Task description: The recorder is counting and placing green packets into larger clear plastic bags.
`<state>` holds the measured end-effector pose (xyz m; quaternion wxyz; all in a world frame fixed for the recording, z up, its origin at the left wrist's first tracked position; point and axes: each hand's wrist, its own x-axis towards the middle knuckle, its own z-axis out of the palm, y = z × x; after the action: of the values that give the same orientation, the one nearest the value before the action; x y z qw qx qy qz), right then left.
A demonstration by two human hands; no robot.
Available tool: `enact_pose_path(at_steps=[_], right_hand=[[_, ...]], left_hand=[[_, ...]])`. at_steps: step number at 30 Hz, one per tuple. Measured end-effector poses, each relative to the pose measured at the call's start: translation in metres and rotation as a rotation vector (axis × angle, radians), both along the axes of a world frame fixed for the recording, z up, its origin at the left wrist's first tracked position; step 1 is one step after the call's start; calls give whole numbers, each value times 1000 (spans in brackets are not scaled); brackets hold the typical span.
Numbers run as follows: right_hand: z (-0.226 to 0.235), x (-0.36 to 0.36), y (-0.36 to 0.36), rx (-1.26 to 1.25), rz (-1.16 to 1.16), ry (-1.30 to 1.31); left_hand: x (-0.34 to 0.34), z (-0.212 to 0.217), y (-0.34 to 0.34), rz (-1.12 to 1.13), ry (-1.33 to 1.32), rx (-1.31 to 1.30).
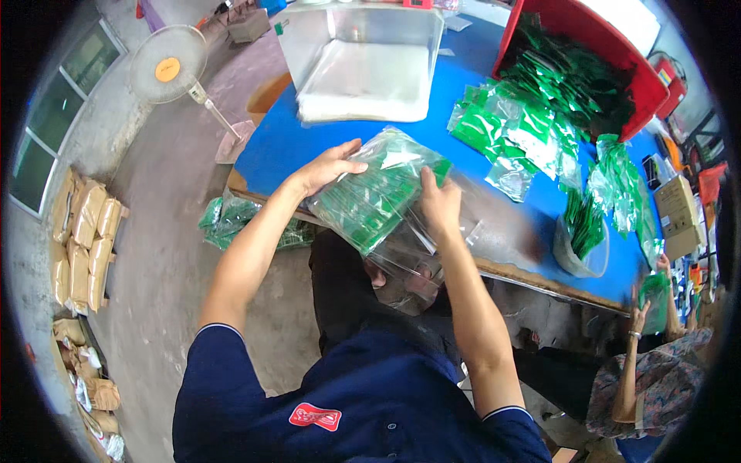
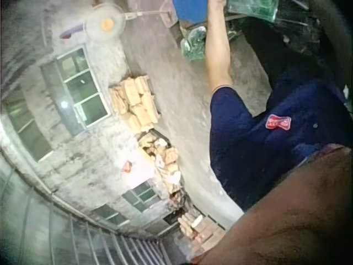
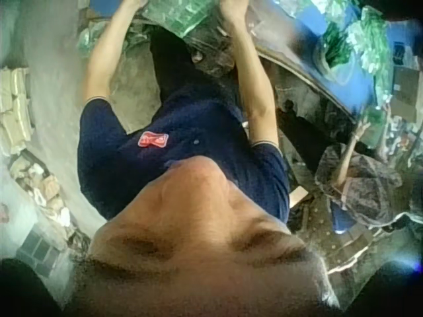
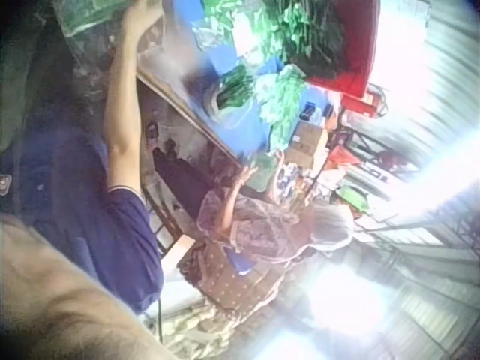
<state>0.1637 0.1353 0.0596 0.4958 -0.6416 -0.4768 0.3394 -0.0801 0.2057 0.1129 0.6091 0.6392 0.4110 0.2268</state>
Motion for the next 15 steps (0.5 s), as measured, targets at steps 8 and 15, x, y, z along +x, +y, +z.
enact_pose_path(at_steps=[8, 15], right_hand=[[49, -4, -11, -168, 57, -360], [6, 2, 6, 35, -25, -377]], left_hand=[[-1, 10, -26, -70, -317, -253], [16, 4, -20, -75, -25, 34]])
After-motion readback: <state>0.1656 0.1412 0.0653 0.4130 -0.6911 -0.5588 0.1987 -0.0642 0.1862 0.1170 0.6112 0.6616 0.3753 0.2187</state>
